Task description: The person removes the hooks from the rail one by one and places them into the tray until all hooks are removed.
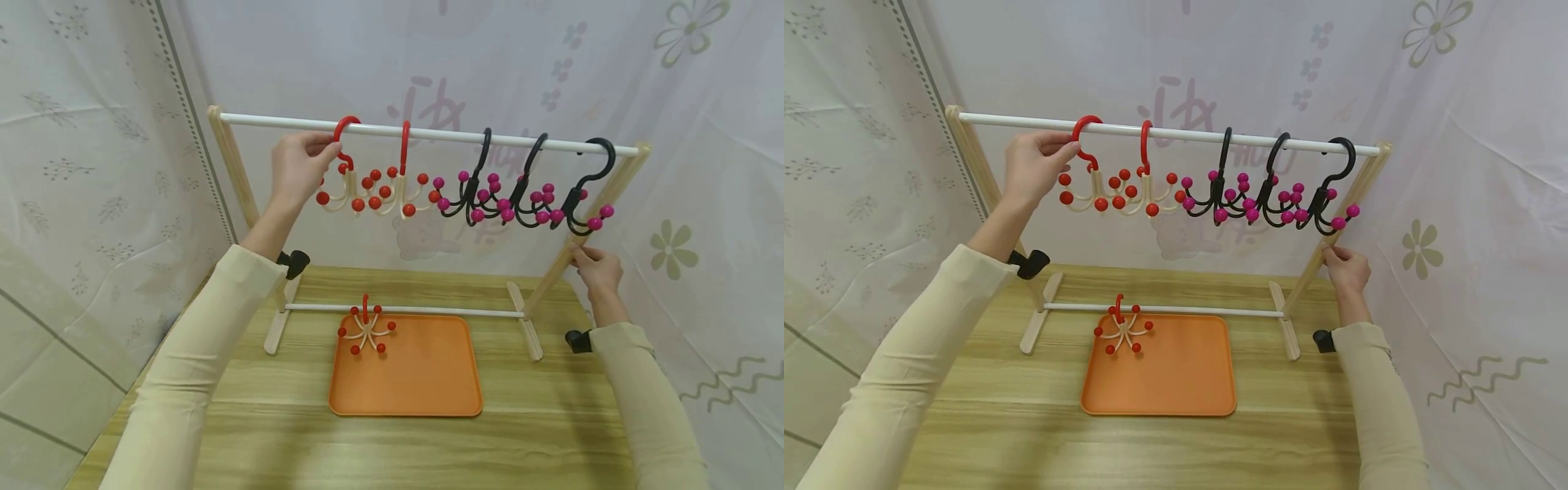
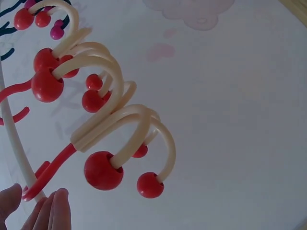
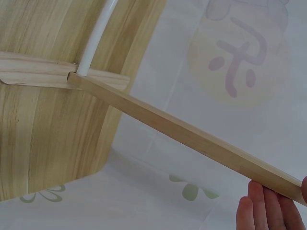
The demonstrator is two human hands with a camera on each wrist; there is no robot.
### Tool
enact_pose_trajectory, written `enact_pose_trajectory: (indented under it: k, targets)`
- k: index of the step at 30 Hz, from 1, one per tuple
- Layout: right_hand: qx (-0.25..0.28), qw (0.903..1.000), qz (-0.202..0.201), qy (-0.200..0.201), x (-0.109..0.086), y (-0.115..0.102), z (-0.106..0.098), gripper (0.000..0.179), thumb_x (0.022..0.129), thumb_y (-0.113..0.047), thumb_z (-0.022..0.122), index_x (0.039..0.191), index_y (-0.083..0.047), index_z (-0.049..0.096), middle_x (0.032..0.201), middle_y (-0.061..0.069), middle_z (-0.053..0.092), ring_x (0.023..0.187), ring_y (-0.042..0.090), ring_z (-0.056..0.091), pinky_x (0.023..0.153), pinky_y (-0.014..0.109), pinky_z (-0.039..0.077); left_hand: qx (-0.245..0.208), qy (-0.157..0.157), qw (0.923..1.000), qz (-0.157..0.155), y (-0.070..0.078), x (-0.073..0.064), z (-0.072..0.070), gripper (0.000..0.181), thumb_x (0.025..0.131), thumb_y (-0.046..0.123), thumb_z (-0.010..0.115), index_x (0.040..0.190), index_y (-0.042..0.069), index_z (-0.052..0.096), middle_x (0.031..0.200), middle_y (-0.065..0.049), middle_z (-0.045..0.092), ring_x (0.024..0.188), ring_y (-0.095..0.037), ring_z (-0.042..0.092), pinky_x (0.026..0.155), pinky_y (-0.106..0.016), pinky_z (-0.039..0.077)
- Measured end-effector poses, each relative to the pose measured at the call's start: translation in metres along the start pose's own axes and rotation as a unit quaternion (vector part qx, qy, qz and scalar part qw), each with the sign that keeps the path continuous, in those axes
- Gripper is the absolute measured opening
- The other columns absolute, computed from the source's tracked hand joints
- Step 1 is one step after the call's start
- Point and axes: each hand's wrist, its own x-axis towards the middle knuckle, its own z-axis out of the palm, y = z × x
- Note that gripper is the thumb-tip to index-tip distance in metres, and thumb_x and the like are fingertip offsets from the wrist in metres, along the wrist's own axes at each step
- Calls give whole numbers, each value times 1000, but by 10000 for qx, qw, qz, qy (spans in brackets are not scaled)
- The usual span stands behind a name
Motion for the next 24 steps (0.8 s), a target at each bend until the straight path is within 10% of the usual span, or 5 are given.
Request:
enact_pose_trajectory:
  k: [24]
  targets:
    - [25,9999,76,-68,0,-2,0,63,80,-43,58,125,0,48,63,-19,57,76,1,60,75,23,44,-750,124,9968,-227,5,5,10,28,84,20,60,105,1,62,98,-11,64,85,-22,60,73,-21,47]
